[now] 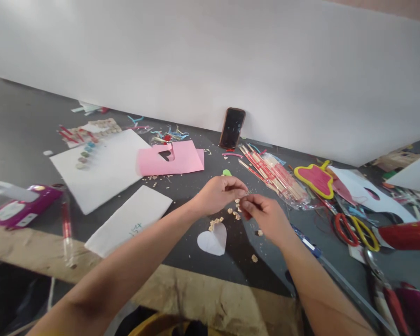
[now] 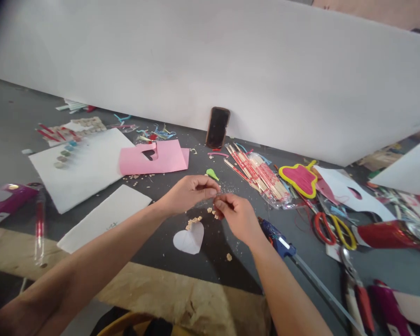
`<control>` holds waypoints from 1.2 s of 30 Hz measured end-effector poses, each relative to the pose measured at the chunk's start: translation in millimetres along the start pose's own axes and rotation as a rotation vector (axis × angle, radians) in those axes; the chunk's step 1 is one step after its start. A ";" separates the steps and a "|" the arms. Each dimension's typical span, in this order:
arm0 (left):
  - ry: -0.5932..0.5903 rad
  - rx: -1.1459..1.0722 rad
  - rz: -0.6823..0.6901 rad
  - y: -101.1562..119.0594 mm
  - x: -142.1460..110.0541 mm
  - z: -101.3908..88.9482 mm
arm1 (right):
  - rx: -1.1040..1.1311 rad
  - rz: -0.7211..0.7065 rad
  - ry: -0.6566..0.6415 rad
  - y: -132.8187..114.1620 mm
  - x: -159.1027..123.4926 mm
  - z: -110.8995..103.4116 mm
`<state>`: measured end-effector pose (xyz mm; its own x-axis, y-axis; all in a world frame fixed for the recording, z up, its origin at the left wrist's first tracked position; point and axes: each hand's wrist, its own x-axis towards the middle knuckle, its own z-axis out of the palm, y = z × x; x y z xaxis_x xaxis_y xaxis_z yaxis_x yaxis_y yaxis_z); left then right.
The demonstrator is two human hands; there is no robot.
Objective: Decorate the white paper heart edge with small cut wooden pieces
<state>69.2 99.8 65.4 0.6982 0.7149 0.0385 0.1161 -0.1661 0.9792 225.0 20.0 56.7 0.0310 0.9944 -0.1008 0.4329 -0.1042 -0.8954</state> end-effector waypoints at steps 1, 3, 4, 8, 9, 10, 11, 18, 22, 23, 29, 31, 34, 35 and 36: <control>-0.038 0.003 -0.003 -0.7 0.1 -0.4 | 0.027 -0.001 0.020 -5.7 -0.9 -5.4; -0.185 -0.019 0.022 -2.8 0.5 0.6 | 0.105 -0.001 0.061 -16.0 -3.0 -14.5; -0.266 -0.054 0.039 -4.2 0.8 2.1 | 0.144 -0.004 0.074 -19.9 -3.9 -17.8; -0.334 -0.162 -0.031 -10.7 1.1 10.3 | 0.244 -0.022 0.076 -24.8 -7.1 -24.0; -0.311 -0.159 -0.062 -11.8 0.8 11.6 | 0.273 -0.021 0.086 -23.9 -8.1 -25.5; -0.289 -0.147 -0.084 -12.5 0.1 12.1 | 0.307 -0.019 0.109 -22.7 -9.2 -27.5; -0.276 -0.132 -0.095 -12.8 -0.8 11.8 | 0.344 -0.015 0.139 -21.4 -10.5 -30.4; -0.208 0.252 -0.081 -14.9 -10.7 -1.6 | 0.639 -0.126 0.525 -12.1 -22.3 -65.9; -0.164 0.619 -0.023 -20.5 -13.6 1.3 | 0.676 0.031 0.419 0.9 -29.2 -58.3; -0.154 0.651 0.003 -20.6 -14.0 3.6 | 0.691 0.088 0.349 4.3 -31.0 -51.7; -0.147 0.298 0.033 -8.6 -15.9 16.7 | 0.891 0.174 0.079 9.3 -40.8 -15.9; -0.187 0.068 -0.011 -6.0 -16.1 20.6 | 0.937 0.183 0.034 5.5 -42.3 -9.5; -0.125 -0.114 -0.049 -8.4 -15.7 27.3 | 0.963 0.182 -0.014 0.6 -44.3 -0.7; -0.084 -0.147 -0.071 -10.3 -15.5 29.3 | 0.962 0.169 -0.029 -0.3 -45.3 2.0; -0.045 -0.179 -0.097 -12.4 -15.3 30.9 | 0.955 0.153 -0.046 -0.8 -46.7 4.3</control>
<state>78.9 69.9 46.6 0.7211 0.6900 -0.0627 0.0598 0.0281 0.9978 219.3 -26.4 60.3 -0.0177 0.9696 -0.2441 -0.4876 -0.2215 -0.8445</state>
